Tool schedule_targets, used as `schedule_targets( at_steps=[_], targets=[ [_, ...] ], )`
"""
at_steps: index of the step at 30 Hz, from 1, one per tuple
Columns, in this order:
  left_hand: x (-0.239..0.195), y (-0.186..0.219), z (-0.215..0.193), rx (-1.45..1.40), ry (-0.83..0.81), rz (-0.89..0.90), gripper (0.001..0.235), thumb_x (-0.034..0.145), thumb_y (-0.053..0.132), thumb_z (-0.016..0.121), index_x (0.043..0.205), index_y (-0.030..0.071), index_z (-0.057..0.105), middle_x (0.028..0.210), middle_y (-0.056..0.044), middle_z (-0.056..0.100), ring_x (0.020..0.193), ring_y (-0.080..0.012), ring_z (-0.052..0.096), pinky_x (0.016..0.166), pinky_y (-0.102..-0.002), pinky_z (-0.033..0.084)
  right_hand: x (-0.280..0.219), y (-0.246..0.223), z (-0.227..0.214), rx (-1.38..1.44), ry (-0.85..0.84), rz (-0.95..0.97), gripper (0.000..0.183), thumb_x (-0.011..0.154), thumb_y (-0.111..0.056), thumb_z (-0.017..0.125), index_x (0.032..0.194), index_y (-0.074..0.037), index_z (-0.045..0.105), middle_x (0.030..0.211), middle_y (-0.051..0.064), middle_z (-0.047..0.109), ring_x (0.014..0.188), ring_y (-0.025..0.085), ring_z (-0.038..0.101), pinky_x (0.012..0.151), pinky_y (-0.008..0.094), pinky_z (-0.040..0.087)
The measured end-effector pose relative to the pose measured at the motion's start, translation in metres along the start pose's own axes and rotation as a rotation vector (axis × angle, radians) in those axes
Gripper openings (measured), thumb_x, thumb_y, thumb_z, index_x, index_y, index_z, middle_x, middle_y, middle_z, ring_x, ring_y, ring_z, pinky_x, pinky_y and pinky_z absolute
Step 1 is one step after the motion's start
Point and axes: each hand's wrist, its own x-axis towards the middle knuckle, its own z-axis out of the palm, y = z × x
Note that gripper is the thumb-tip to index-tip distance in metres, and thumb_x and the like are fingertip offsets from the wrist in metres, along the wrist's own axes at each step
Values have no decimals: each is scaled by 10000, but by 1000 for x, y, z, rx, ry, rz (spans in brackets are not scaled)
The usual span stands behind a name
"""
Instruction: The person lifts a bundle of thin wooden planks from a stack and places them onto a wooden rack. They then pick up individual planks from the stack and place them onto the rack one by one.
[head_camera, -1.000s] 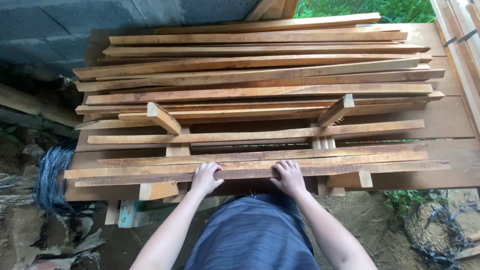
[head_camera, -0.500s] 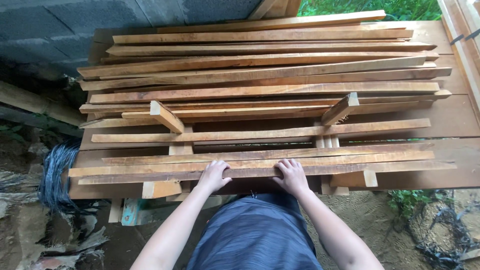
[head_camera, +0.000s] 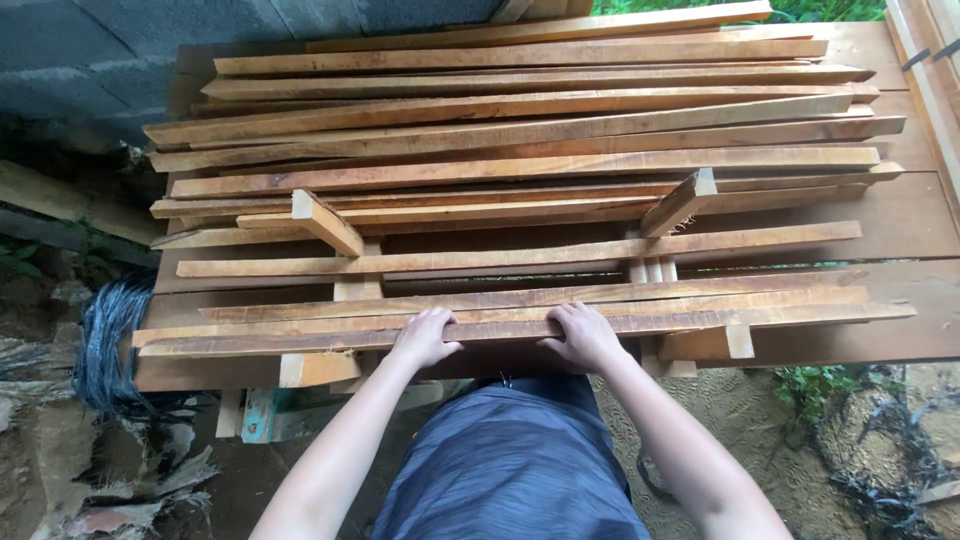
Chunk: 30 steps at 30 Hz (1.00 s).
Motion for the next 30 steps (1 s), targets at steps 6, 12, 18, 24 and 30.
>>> schedule_targets(
  at_steps=[6, 12, 18, 24, 30],
  targets=[
    [12, 15, -5, 285, 23, 16, 661, 809, 335, 843, 1357, 208, 496, 1169, -64, 733, 1163, -278, 692, 987, -461, 478, 21, 0, -4, -201, -30, 2, 519, 726, -482, 813, 1103, -187, 611, 1064, 49, 730, 1085, 249, 708, 898, 398, 521],
    [-4, 42, -45, 230, 8, -13, 577, 815, 620, 734, 1162, 160, 707, 1091, -129, 778, 1095, -320, 723, 942, -455, 479, 27, 12, 33, -275, -29, 20, 463, 712, -476, 800, 1037, -227, 586, 870, 3, 764, 896, 214, 765, 863, 375, 501],
    [-16, 26, -25, 265, 178, 52, 465, 889, 489, 725, 1270, 225, 677, 1226, 6, 674, 1213, -227, 616, 1047, -424, 446, 23, -9, 18, -200, 97, -48, 464, 795, -468, 794, 1159, -213, 660, 1069, 25, 682, 1080, 252, 661, 823, 388, 539],
    [-10, -1, 28, 316, 152, -5, 547, 842, 513, 728, 1325, 288, 606, 1260, 78, 593, 1279, -172, 541, 1104, -425, 401, 9, -14, 18, -154, -31, -42, 466, 834, -401, 742, 1254, -241, 618, 1154, -22, 622, 1171, 211, 568, 969, 384, 475],
    [-12, 4, 8, 211, 39, -31, 461, 844, 493, 728, 1248, 279, 667, 1250, 71, 634, 1261, -178, 546, 1041, -416, 457, 11, -11, 6, 7, -146, -31, 455, 864, -462, 700, 1232, -200, 646, 1109, 23, 669, 1131, 261, 640, 948, 426, 492]
  ],
)
